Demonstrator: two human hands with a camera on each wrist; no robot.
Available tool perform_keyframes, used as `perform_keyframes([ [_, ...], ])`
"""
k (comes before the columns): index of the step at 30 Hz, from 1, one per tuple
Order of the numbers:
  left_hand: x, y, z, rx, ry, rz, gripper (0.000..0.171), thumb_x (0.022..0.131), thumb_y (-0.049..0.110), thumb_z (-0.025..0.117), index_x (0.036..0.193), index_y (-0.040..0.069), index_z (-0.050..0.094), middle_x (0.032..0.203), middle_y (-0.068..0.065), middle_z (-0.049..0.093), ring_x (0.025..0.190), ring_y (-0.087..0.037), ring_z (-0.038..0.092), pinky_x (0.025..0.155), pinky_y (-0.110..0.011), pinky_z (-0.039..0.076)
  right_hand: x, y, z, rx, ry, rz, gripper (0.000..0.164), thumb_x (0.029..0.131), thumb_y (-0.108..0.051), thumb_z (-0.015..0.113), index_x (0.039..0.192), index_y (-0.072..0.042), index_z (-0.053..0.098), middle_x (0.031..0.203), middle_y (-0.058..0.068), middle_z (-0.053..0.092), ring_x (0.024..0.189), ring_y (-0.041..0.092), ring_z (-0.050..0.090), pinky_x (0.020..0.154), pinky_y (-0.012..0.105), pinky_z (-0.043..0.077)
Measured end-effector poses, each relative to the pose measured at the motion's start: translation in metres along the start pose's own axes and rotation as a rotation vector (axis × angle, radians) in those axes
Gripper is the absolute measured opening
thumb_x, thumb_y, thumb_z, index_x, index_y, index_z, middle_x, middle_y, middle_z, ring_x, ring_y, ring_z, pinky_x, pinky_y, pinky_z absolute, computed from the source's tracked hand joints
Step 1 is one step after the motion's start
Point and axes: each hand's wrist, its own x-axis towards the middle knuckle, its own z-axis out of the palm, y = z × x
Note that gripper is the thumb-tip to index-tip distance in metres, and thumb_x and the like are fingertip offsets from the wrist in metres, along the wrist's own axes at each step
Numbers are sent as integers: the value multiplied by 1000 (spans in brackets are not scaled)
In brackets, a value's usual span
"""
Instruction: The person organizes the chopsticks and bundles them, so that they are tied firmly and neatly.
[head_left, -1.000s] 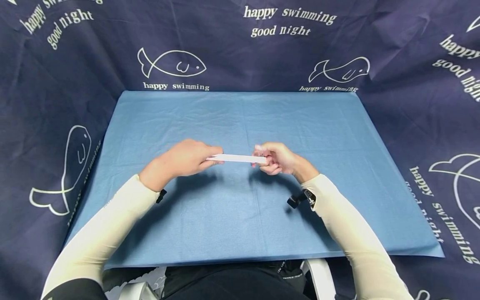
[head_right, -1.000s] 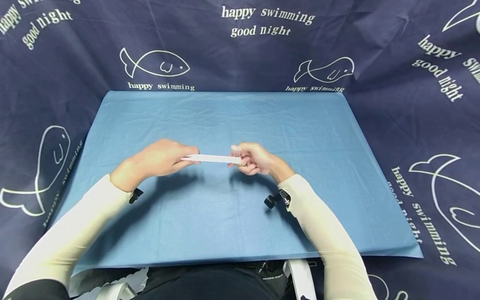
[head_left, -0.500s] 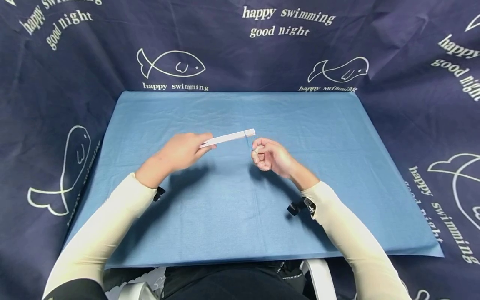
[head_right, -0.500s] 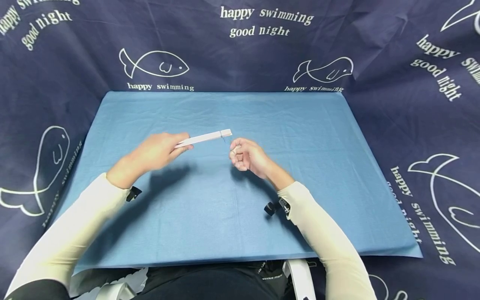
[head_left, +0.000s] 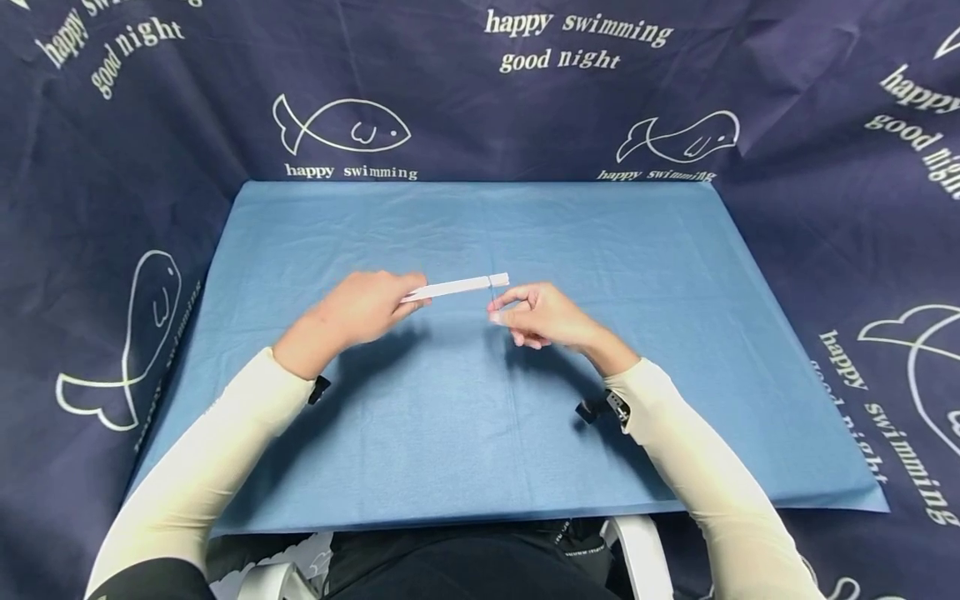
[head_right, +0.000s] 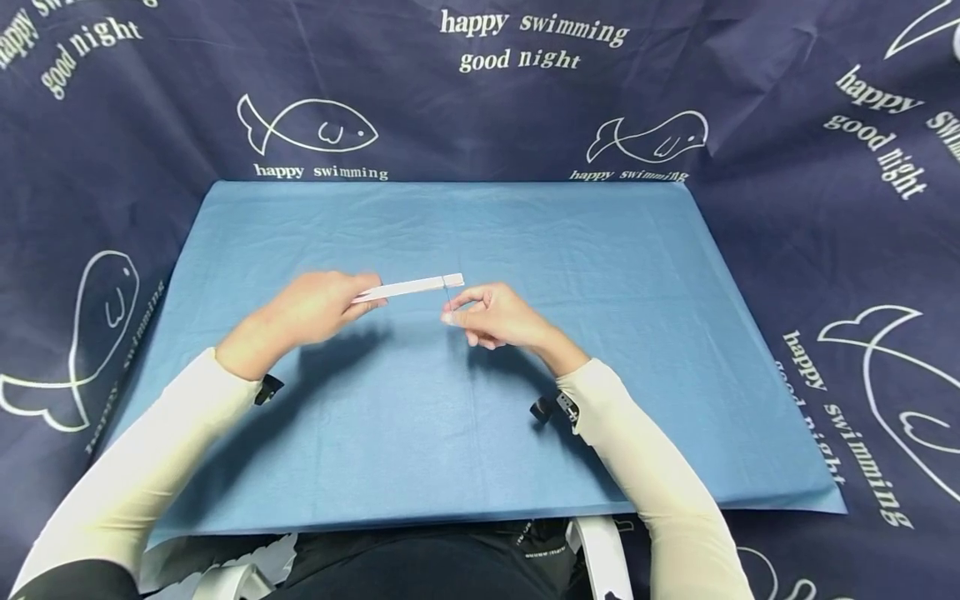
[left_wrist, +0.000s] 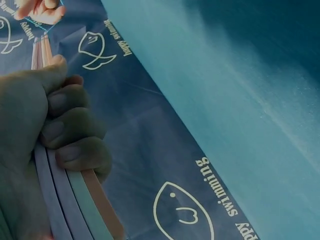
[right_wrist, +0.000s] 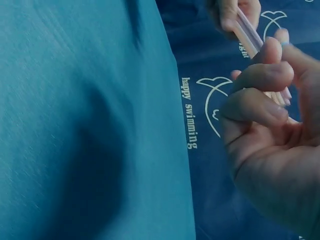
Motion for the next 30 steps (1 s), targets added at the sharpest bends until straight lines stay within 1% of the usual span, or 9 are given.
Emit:
perform_keyframes([
  [3,0,0,2,18,-20,37,19,108,38,61,99,21,60,74,2,59,67,-21,54,62,-42,47,-2,-2,-5,-21,-42,-8,37,99,-25,72,125,1,70,54,-4,52,45,7,37,44,22,28],
  [6,1,1,2,26,-43,78,19,107,38,63,96,23,61,71,4,57,64,-19,52,59,-39,44,-3,-1,-10,40,-126,-58,32,102,-26,66,118,1,72,56,-4,45,46,7,32,44,27,19],
  [11,0,3,2,11,-72,132,17,106,39,65,96,26,62,69,8,55,63,-16,49,59,-33,41,1,4,-19,186,-314,-123,56,109,-39,52,121,15,65,62,-3,35,48,10,26,45,36,11],
  [14,-1,4,1,17,-53,152,18,105,40,66,95,26,63,67,9,54,61,-15,48,57,-32,39,4,7,-23,242,-400,-117,67,109,-53,47,120,11,66,64,-1,28,49,12,19,44,35,9],
  [16,-2,5,0,22,-28,168,17,105,40,66,95,26,64,67,9,54,60,-14,47,57,-32,38,5,8,-25,293,-448,-97,66,109,-57,44,117,4,68,65,0,23,50,14,15,43,34,7],
  [20,-2,8,-2,-6,7,213,15,105,39,67,95,27,64,67,10,52,61,-13,47,57,-31,39,9,9,-24,422,-522,-95,52,109,-46,40,110,-4,70,66,0,18,51,15,13,44,30,8],
  [23,-2,10,-4,-45,14,228,15,106,40,65,97,27,65,68,9,52,61,-13,48,58,-32,40,13,8,-19,533,-579,-170,46,103,-34,37,110,-3,70,69,2,20,55,18,16,50,33,11],
  [26,-2,7,-8,-55,27,192,16,107,39,62,99,26,65,69,8,53,63,-15,49,61,-34,43,14,7,-13,633,-574,-252,42,96,-26,32,110,-3,64,72,3,26,61,20,21,57,34,17],
  [30,-3,2,-13,-23,54,107,16,108,38,61,101,24,64,70,5,55,66,-18,53,65,-40,46,10,6,-7,631,-384,-321,35,96,-8,18,107,-7,51,75,4,51,65,19,43,62,29,38],
])
